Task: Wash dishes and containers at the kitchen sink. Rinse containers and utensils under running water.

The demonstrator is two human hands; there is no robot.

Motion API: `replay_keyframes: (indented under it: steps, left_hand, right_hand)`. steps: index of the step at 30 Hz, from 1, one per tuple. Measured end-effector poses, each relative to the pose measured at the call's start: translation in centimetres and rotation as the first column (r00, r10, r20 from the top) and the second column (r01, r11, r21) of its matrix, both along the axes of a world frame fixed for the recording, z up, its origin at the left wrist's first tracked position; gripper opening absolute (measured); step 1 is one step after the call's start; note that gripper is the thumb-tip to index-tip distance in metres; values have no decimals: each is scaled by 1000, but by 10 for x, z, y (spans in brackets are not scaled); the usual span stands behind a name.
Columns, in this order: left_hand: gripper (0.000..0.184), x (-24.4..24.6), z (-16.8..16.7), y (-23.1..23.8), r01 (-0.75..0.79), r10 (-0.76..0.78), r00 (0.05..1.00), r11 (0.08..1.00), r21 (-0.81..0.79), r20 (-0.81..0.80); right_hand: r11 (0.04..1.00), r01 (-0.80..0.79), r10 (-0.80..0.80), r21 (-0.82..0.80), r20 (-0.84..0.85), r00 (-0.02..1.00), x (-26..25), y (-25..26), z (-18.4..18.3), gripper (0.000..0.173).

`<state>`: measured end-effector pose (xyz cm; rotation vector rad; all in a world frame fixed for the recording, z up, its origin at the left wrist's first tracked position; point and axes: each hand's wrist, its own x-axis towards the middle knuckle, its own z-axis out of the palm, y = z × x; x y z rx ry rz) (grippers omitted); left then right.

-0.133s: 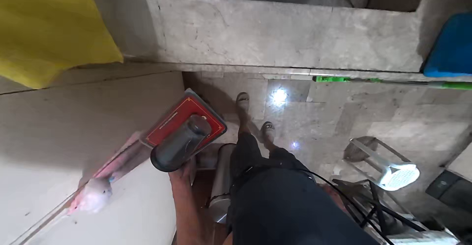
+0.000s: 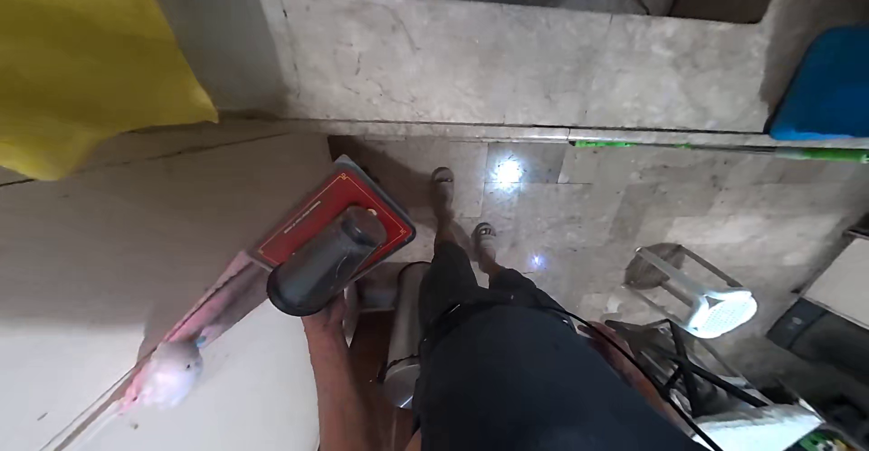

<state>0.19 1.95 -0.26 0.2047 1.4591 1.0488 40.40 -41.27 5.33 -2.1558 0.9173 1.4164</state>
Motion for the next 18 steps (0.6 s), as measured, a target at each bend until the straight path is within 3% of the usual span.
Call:
replay_keyframes:
  steps: [5,8,12,16,18]
  left_hand:
    - [29,25,14,48,153,-153,982,988,-5,-115]
    - [31,93,41,94,394,-388,904,919,-2,-182]
    - [18,207,78,139,753,-749,588,645,-130,-306]
    - [52,313,83,158,943,-909,329,331,36,-255]
    - [49,393,77,177,975,-939,221,222,29,-263]
  right_hand:
    - [999,28,-28,19,15,999,-8,20,2,41]
    - [998,13,-14,55,11,1000,-20,23,-1,41]
    - [991,117,-117,69,-1,993,-37,11,-14,37]
    - [970,214,-216,112,8,976,-39,-4,-35,35]
    - [956,248,-252,156,3,968,-33,-10,-47,35]
